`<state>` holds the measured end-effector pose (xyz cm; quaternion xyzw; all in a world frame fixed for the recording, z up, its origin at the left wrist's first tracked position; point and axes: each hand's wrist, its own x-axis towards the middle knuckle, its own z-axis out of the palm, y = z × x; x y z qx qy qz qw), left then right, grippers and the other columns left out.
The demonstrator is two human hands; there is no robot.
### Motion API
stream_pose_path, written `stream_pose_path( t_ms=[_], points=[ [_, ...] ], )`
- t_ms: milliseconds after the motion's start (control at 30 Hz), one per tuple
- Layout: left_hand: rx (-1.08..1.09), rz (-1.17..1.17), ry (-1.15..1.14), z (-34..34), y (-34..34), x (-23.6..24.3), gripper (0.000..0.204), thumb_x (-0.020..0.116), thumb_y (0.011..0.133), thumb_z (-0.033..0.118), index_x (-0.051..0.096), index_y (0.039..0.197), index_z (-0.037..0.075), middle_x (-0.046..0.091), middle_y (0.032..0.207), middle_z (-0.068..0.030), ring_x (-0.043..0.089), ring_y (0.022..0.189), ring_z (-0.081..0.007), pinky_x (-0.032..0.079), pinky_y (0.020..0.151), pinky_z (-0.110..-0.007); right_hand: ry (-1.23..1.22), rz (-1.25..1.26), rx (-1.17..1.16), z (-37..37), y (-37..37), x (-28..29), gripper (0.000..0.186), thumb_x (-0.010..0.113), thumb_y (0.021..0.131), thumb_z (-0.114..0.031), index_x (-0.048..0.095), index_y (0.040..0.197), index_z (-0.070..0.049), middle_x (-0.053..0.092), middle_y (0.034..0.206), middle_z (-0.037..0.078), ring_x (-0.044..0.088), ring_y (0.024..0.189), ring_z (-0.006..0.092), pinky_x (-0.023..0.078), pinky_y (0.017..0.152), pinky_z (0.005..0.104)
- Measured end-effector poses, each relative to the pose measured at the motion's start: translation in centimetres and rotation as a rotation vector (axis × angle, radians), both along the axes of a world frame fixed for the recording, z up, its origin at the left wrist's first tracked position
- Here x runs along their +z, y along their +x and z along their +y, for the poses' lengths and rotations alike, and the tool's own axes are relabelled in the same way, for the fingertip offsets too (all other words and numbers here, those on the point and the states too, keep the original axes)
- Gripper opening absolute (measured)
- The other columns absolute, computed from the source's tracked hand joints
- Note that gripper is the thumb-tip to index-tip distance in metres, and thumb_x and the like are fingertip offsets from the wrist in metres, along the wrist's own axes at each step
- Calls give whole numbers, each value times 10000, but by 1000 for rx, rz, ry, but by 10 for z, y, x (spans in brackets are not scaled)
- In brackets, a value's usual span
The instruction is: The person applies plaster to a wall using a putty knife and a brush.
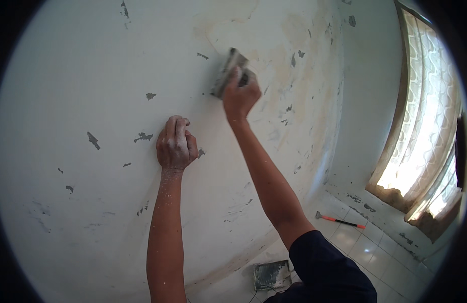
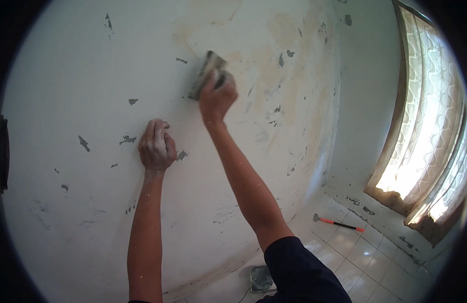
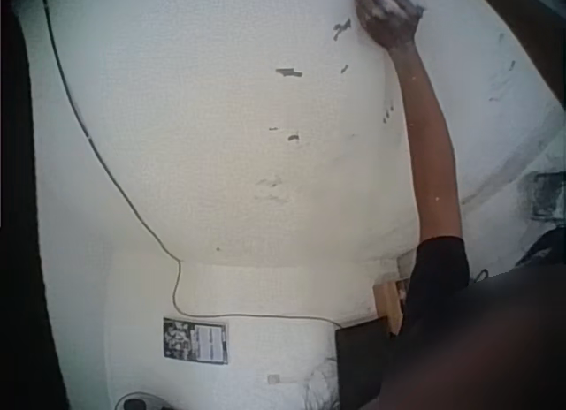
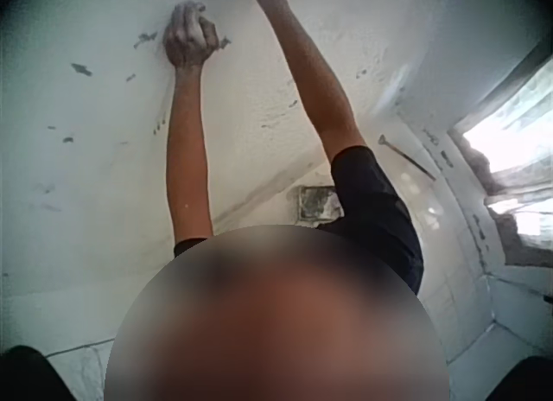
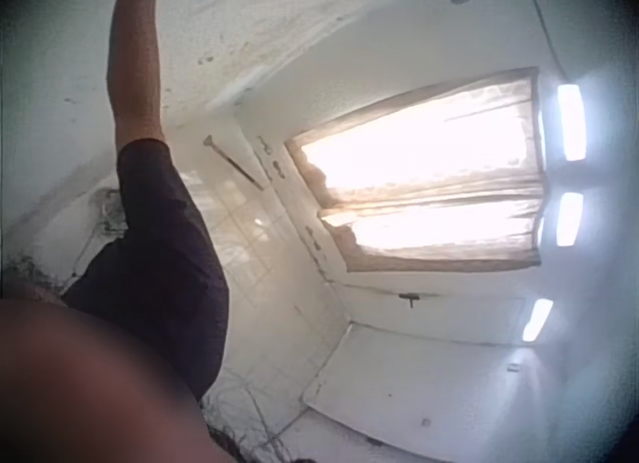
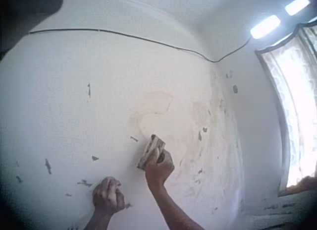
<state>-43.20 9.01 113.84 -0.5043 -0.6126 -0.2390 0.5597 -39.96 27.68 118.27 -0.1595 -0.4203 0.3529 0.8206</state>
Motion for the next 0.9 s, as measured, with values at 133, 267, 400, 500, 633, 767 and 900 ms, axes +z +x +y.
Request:
stream_pose_path(
  t_ms=[133, 267, 400, 500, 633, 767, 900],
  points=[
    [43, -10, -7, -13, -5, 0, 239, 506, 778, 21, 586, 999, -26, 637, 977, -142, 665, 824, -347, 547, 712, -416, 55, 6, 396, -18, 17, 13, 351, 671, 976, -236, 701, 1030, 110, 723, 790, 127, 656, 694, 161, 529, 675, 324],
    [27, -13, -1, -8, -2, 2, 241, 507, 777, 20, 583, 1001, -27, 636, 977, -140, 664, 822, -343, 545, 708, -414, 20, 146, 525, 47, 30, -3, 349, 652, 998, -229, 698, 1040, 115, 717, 823, 104, 622, 721, 110, 518, 663, 283],
    [35, -12, 0, -7, -2, -1, 244, 511, 770, 23, 582, 998, -25, 632, 973, -138, 662, 827, -341, 544, 708, -412, -34, 3, 269, 91, 47, -1, 282, 649, 974, -174, 692, 1031, 98, 723, 849, 174, 677, 732, 215, 527, 695, 342],
    [42, -8, -5, -3, 4, 2, 245, 514, 763, 26, 584, 993, -24, 631, 971, -140, 662, 822, -345, 543, 707, -413, 141, -112, -20, 113, 31, 2, 251, 652, 951, -156, 698, 1043, 73, 713, 910, 226, 698, 815, 333, 530, 757, 400],
    [32, 11, 14, -2, -1, -2, 238, 510, 756, 27, 589, 975, -24, 636, 973, -148, 664, 813, -355, 543, 704, -418, 530, -129, -192, 65, 5, -7, 208, 658, 921, -117, 679, 1039, 52, 664, 945, 232, 657, 839, 411, 532, 756, 434],
    [58, -1, 15, -3, -1, -2, 233, 505, 753, 22, 591, 964, -26, 641, 976, -155, 665, 817, -356, 543, 705, -423, 744, -191, -61, 8, 25, -18, 228, 690, 907, -106, 677, 1065, 58, 664, 935, 215, 666, 847, 368, 542, 754, 409],
    [60, 2, 20, -7, -4, -1, 230, 503, 748, 15, 588, 958, -28, 642, 977, -159, 665, 816, -359, 545, 706, -427, 478, -228, 423, 33, 42, -14, 285, 670, 974, -181, 695, 1131, 55, 735, 945, 145, 653, 854, 132, 532, 769, 303]
  ],
)
